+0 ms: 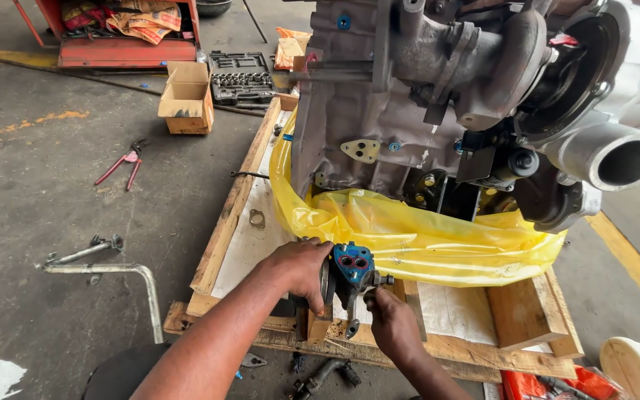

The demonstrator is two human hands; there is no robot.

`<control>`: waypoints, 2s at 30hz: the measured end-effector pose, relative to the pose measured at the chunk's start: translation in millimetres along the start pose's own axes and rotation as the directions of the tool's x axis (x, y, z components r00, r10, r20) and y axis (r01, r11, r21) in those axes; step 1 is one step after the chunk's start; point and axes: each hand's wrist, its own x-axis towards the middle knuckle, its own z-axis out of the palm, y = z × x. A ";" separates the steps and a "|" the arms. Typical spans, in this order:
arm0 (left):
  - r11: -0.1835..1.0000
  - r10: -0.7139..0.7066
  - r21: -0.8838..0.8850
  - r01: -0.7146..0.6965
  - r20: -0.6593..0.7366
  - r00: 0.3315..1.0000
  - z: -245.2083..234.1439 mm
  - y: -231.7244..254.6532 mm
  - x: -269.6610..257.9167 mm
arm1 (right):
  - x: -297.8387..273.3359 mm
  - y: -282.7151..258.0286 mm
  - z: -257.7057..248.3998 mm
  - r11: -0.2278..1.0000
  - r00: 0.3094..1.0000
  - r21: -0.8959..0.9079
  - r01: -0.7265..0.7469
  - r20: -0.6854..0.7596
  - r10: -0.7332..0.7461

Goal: The person cleans a metal component by scraping it with a metal tool and wiping it with a cloth, then repeats the process on a second component.

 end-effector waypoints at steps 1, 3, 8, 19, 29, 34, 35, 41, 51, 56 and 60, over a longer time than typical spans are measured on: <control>1.000 -0.002 -0.007 0.002 0.001 1.000 -0.9 -0.5 -0.2 | 2.3 2.7 1.9 0.991 0.998 -0.127 0.051 0.051 -0.045; 1.000 -0.001 -0.011 0.001 0.002 1.000 -3.1 0.7 -1.0 | 5.6 11.5 5.2 0.963 0.991 -0.250 0.104 0.103 -0.080; 1.000 -0.012 -0.029 0.012 -0.004 1.000 -1.0 -1.3 -0.6 | 5.3 14.2 6.5 0.981 0.990 -0.137 0.139 0.051 -0.133; 1.000 -0.006 -0.009 0.006 -0.015 1.000 1.0 -0.6 6.1 | -11.0 4.8 3.9 0.763 0.869 -0.482 0.431 -0.005 -0.494; 0.998 -0.021 -0.053 0.015 -0.107 0.994 -1.1 4.5 -10.3 | -12.0 -10.1 -8.1 0.801 0.961 -0.551 0.235 0.008 -0.277; 0.998 -0.035 -0.052 0.028 -0.134 0.990 -2.5 7.8 -13.0 | -15.6 -33.6 -23.8 0.703 0.967 -0.692 0.167 0.254 0.021; 0.998 -0.026 -0.067 0.017 -0.140 0.990 3.8 5.5 -13.7 | -20.4 -37.0 -23.6 0.723 0.963 -0.677 0.138 0.262 0.062; 0.995 -0.070 -0.084 0.062 -0.097 0.993 2.6 9.7 -16.7 | -14.6 -36.4 -28.6 0.678 0.943 -0.669 0.305 0.312 -0.116; 0.994 -0.083 -0.072 0.077 -0.079 0.993 -4.3 15.2 -20.9 | -18.7 -16.5 -23.3 0.713 0.981 -0.677 0.184 0.170 -0.092; 0.996 -0.045 -0.089 0.029 -0.178 0.983 5.0 9.2 -14.3 | -26.9 -33.5 -25.9 0.755 0.957 -0.649 0.096 0.268 0.109; 0.995 -0.087 -0.065 0.079 -0.136 0.987 1.1 19.0 -16.4 | -19.6 0.2 -20.2 0.773 0.977 -0.598 0.213 0.129 -0.169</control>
